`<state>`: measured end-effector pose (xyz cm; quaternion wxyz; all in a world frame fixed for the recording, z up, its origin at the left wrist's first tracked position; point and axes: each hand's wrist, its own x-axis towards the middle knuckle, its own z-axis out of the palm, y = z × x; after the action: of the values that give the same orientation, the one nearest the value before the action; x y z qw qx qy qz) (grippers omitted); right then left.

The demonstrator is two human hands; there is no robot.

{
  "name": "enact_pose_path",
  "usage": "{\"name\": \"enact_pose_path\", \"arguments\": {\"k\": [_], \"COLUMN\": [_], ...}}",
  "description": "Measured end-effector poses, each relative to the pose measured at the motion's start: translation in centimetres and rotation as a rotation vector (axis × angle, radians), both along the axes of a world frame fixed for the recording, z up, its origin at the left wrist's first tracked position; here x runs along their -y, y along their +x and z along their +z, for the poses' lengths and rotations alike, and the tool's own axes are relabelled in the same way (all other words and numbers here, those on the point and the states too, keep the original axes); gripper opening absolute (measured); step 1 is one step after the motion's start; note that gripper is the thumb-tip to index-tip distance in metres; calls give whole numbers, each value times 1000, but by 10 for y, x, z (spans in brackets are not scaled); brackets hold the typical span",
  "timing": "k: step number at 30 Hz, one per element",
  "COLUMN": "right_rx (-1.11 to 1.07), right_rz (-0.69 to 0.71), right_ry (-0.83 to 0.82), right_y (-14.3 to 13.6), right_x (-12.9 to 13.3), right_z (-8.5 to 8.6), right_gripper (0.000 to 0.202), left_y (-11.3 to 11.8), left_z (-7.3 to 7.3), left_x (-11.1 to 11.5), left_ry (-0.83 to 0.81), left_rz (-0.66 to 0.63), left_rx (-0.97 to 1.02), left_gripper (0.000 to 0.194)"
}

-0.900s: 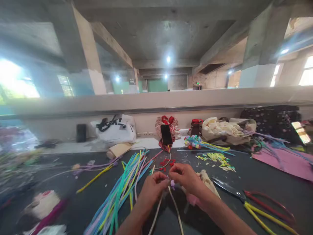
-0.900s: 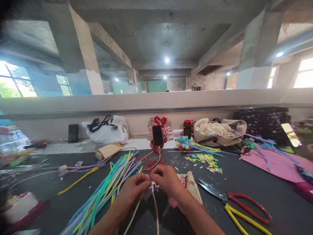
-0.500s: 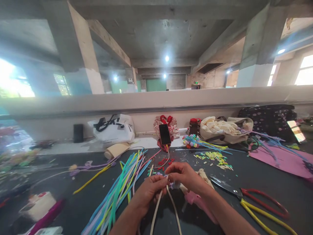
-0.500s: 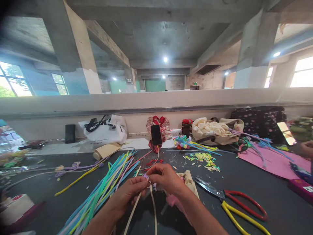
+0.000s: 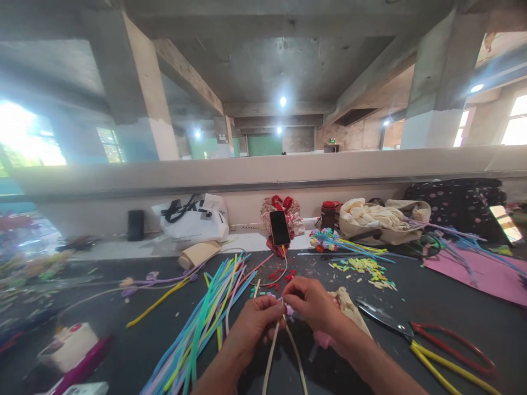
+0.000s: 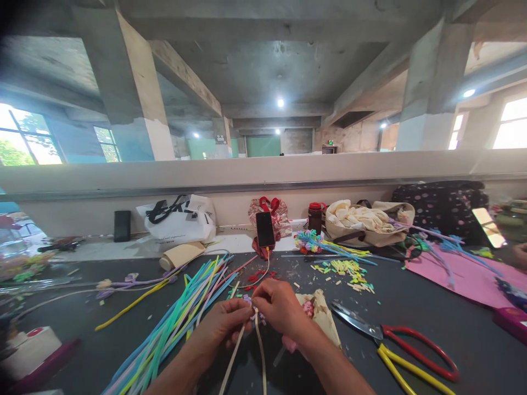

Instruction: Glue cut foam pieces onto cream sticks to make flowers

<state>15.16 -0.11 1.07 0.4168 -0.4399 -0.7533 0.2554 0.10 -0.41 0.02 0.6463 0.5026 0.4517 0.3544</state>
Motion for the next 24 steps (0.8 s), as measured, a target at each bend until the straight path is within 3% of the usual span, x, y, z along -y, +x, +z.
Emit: {"name": "enact_pose_path", "arguments": {"k": [6, 11, 16, 24], "right_rx": [153, 231, -67, -452], "right_rz": [-30, -114, -188, -70], "right_ry": [202, 335, 86, -214], "right_y": [-3, -6, -11, -17], "right_x": [0, 2, 3, 0], "right_z": [-8, -12, -8, -9], "right_gripper": [12, 11, 13, 9], "left_y": [0, 0, -1, 0], "left_z": [-6, -5, -2, -2], "left_x": [-2, -2, -1, 0], "left_ry": [46, 61, 10, 92], "left_rz": [36, 3, -26, 47], "left_rx": [-19, 76, 231, 168], "left_gripper": [28, 30, 27, 25]}}
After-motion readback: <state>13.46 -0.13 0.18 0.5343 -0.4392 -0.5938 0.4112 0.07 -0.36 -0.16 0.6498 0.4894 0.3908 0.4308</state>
